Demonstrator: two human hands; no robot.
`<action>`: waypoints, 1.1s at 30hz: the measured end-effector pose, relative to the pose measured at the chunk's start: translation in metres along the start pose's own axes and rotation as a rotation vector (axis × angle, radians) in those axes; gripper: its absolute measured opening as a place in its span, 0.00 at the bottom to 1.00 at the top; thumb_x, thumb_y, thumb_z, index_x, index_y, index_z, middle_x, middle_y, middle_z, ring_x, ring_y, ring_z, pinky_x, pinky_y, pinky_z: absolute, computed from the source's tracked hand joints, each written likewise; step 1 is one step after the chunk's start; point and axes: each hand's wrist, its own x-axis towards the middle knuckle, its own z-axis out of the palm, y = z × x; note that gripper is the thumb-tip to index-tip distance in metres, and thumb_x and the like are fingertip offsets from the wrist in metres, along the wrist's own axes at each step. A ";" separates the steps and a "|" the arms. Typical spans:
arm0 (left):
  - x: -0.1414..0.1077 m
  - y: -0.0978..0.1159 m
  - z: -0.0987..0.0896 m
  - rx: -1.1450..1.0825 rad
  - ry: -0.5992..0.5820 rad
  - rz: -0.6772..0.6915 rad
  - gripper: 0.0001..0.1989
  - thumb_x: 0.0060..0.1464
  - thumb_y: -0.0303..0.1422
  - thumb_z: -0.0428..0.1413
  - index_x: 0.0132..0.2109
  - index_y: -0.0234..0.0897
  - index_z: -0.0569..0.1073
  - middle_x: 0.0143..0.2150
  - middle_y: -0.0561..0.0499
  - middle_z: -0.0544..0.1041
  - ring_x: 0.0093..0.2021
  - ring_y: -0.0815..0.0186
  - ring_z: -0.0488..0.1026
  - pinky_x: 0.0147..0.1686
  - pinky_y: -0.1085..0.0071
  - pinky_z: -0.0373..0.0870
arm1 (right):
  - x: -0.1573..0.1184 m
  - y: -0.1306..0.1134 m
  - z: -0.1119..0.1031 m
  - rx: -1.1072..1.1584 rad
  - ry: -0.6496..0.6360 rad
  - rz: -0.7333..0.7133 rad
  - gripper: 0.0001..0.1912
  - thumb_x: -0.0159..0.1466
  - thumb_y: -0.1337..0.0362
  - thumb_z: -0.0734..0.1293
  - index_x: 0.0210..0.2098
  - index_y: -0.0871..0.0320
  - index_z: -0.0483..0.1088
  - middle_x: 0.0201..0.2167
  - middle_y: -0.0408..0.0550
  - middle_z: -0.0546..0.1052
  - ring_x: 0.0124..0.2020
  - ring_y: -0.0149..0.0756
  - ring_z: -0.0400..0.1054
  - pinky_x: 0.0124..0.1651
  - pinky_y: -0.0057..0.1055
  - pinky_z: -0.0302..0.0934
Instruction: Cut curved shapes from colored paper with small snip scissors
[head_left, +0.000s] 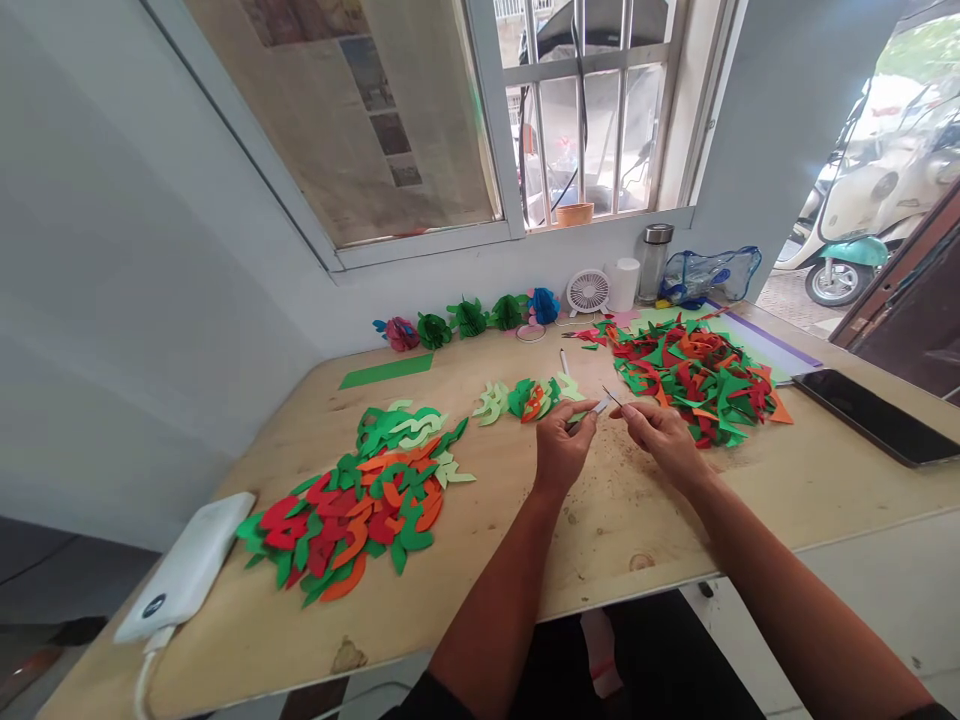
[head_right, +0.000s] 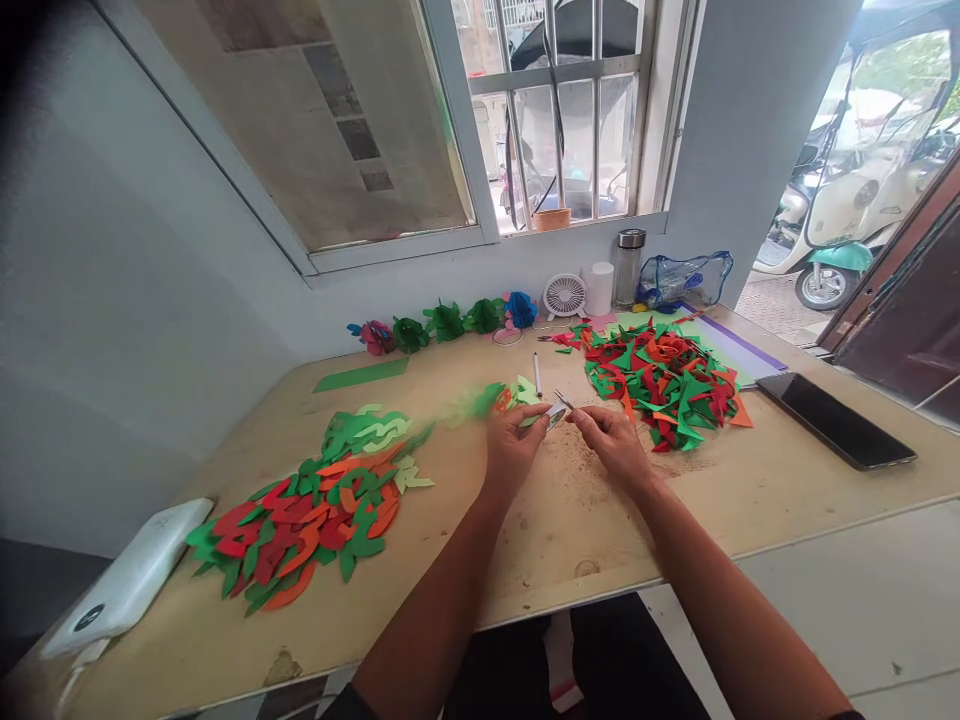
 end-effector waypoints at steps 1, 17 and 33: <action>0.000 0.000 0.000 -0.004 0.001 0.000 0.09 0.51 0.30 0.56 0.39 0.35 0.79 0.33 0.49 0.76 0.32 0.69 0.72 0.29 0.76 0.68 | 0.000 0.000 0.000 0.001 0.004 -0.003 0.25 0.62 0.46 0.58 0.31 0.61 0.74 0.15 0.38 0.58 0.18 0.27 0.50 0.22 0.26 0.46; 0.000 0.000 0.000 -0.007 -0.010 -0.001 0.09 0.51 0.30 0.56 0.38 0.36 0.79 0.33 0.48 0.77 0.34 0.68 0.73 0.31 0.75 0.69 | -0.001 -0.005 0.002 0.054 0.014 0.021 0.26 0.61 0.45 0.59 0.31 0.61 0.75 0.16 0.39 0.56 0.19 0.27 0.49 0.21 0.26 0.44; 0.001 -0.010 0.000 -0.043 0.050 -0.025 0.09 0.51 0.31 0.56 0.39 0.35 0.79 0.36 0.47 0.78 0.38 0.65 0.75 0.36 0.72 0.73 | -0.001 -0.012 0.003 -0.152 0.097 -0.059 0.23 0.62 0.47 0.58 0.29 0.60 0.72 0.17 0.40 0.61 0.20 0.29 0.54 0.23 0.27 0.48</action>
